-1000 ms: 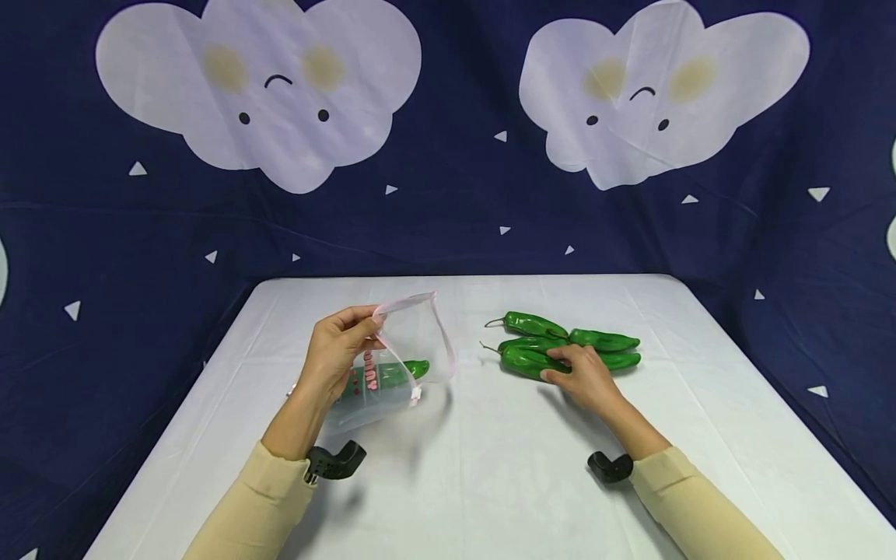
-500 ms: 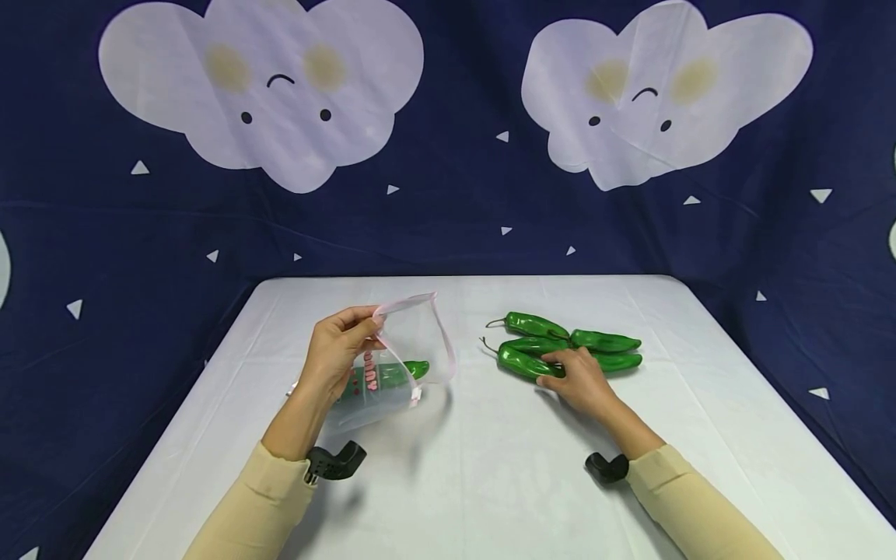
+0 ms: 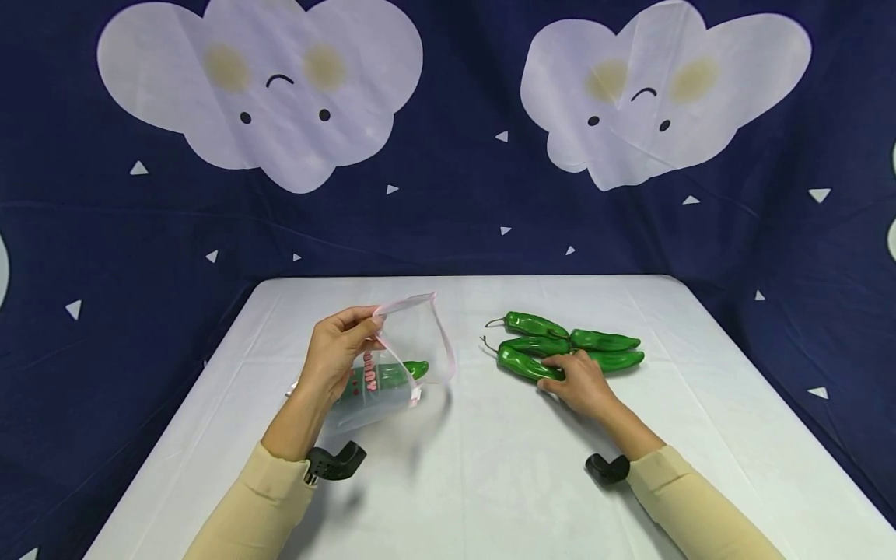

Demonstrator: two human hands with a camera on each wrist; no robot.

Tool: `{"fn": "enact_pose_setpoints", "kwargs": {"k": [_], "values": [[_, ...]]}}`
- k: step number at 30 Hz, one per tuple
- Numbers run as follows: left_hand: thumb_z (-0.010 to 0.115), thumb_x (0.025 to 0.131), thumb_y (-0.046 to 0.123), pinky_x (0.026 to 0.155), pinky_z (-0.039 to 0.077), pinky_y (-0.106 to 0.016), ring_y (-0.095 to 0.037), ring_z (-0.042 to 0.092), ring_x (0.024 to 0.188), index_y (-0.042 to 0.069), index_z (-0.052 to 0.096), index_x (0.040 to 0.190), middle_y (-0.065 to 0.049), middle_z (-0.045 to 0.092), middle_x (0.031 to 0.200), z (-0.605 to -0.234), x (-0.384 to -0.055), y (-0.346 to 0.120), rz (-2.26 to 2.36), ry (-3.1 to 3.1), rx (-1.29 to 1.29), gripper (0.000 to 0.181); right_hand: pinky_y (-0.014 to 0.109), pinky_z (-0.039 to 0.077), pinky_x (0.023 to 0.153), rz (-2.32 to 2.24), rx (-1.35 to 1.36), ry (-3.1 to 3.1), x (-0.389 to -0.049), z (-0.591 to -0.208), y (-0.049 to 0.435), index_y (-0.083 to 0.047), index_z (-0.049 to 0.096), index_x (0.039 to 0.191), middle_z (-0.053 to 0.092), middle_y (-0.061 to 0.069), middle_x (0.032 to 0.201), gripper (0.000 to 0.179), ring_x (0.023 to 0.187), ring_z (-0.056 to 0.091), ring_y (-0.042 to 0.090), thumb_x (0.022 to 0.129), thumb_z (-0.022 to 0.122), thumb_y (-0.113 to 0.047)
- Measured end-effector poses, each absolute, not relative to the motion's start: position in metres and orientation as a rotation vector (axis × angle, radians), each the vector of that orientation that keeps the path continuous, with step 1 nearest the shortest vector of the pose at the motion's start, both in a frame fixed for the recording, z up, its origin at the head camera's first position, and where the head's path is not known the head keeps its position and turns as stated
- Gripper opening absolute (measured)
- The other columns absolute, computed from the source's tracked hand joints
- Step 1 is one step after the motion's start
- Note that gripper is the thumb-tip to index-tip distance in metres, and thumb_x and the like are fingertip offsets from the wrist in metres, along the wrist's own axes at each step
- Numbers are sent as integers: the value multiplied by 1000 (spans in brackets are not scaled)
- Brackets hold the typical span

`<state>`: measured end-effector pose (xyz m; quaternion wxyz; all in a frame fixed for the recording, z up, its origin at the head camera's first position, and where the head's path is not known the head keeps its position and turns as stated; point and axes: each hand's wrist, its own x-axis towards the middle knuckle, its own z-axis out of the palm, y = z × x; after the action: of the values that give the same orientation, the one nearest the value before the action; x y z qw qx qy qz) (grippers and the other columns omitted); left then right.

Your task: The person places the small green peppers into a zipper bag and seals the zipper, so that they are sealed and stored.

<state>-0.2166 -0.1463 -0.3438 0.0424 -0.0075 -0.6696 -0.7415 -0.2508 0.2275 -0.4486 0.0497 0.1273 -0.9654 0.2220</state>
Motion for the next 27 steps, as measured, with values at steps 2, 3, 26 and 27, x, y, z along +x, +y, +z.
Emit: {"fn": "enact_pose_setpoints", "kwargs": {"k": [2,3,26,27], "values": [[61,90,5,62,58,-18,-7,61,62,-12,55,118,6,61,79,-344,-217,-146,-2269,-2048,-22,33,45,39,83,688,390,-2939,-250,-449,228,-8,67,115,67,15,111,43,98,51,30,79,74,-30],[61,90,5,62,58,-18,-8,61,62,-12,55,118,6,61,79,-344,-217,-146,-2270,-2047,-22,33,46,40,83,695,393,-2937,-250,-450,229,-8,67,116,67,15,112,43,98,51,30,79,74,-30],[60,90,4,62,58,-18,-8,61,62,-11,56,118,5,60,79,-344,-217,-146,-2265,-2055,-1,32,53,46,91,950,377,-2868,-240,-441,234,-13,66,118,64,15,116,40,107,55,32,82,72,-31],[60,90,4,62,58,-18,-9,61,62,-11,56,118,5,60,79,-344,-217,-146,-2266,-2055,-1,32,53,46,91,952,377,-2867,-239,-440,234,-14,66,118,64,14,116,40,106,54,31,82,72,-31]]}}
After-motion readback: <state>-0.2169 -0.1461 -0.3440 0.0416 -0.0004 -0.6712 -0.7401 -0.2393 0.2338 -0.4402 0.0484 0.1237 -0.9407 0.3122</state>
